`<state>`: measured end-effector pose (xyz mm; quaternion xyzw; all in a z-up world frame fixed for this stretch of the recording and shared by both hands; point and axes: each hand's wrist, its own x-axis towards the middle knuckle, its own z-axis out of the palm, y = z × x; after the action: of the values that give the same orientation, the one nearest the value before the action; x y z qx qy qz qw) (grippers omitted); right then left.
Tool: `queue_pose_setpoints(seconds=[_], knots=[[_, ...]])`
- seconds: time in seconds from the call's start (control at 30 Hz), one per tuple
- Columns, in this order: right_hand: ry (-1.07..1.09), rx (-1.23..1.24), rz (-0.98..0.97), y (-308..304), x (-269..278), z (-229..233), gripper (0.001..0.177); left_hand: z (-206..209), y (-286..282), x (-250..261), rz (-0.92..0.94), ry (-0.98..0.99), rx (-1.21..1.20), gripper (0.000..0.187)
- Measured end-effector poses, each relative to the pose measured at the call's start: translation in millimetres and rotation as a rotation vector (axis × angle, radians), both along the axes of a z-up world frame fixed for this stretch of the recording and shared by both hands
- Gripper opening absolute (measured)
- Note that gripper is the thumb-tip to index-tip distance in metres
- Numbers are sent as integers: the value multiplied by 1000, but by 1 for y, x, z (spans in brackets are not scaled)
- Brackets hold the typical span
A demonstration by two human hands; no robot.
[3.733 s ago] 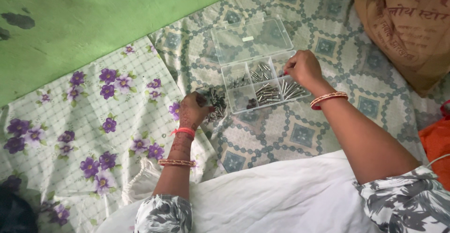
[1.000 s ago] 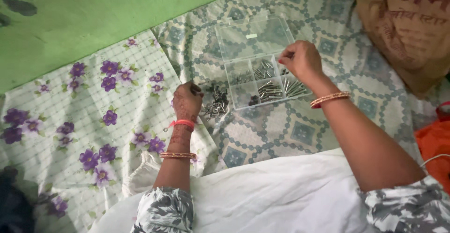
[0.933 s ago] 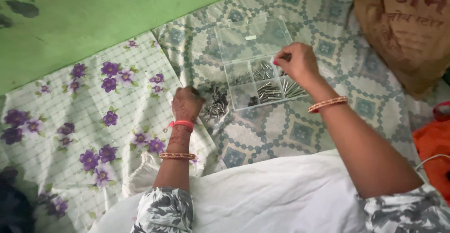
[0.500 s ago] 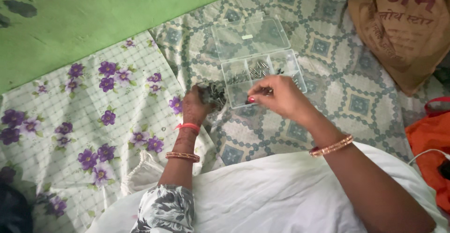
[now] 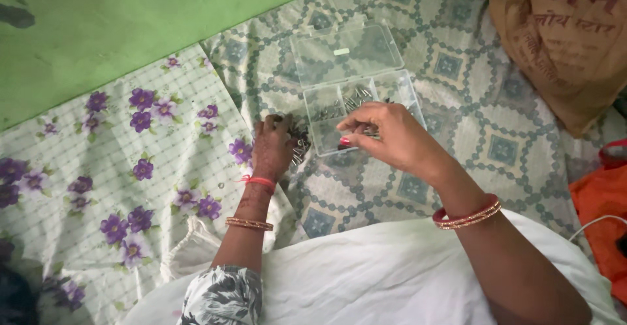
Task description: The person sits on a bed and repeatedly picks up small metal pins and nuts from a clear plastic box. They assemble the components by hand and place the finished units back into the box.
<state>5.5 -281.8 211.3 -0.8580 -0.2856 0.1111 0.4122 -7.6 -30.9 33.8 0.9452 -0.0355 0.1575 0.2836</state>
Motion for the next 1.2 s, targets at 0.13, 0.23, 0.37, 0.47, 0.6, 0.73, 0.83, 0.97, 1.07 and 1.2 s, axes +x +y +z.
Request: queue_pose_setpoints(seconds=[0.13,0.23,0.37,0.47,0.6,0.73,0.83,0.97,1.07,1.2], knots=[[-13,0,32,-2,1,0,24,-7,1,3,-7,27,110,50],[1,-14,55,0,2,-1,25,-17,3,5,3,-10,150,41],[11,-30,72,2,1,1,29,-26,6,8,86,-21,109,27],[-16,-31,99,2,3,0,29,-24,9,9,148,45,25,17],[-39,-29,125,3,4,-5,30,-17,8,9,115,-4,12,28],[-59,-72,137,3,5,-7,30,-15,8,9,113,13,61,20],[-70,-73,135,2,4,-4,30,-16,9,10,128,29,64,19],[-89,-153,117,0,4,3,32,-20,11,11,152,75,6,11],[-68,-160,99,1,5,3,32,-21,14,14,184,149,-7,5],[-68,-131,100,-1,6,2,31,-13,14,12,206,198,40,5]])
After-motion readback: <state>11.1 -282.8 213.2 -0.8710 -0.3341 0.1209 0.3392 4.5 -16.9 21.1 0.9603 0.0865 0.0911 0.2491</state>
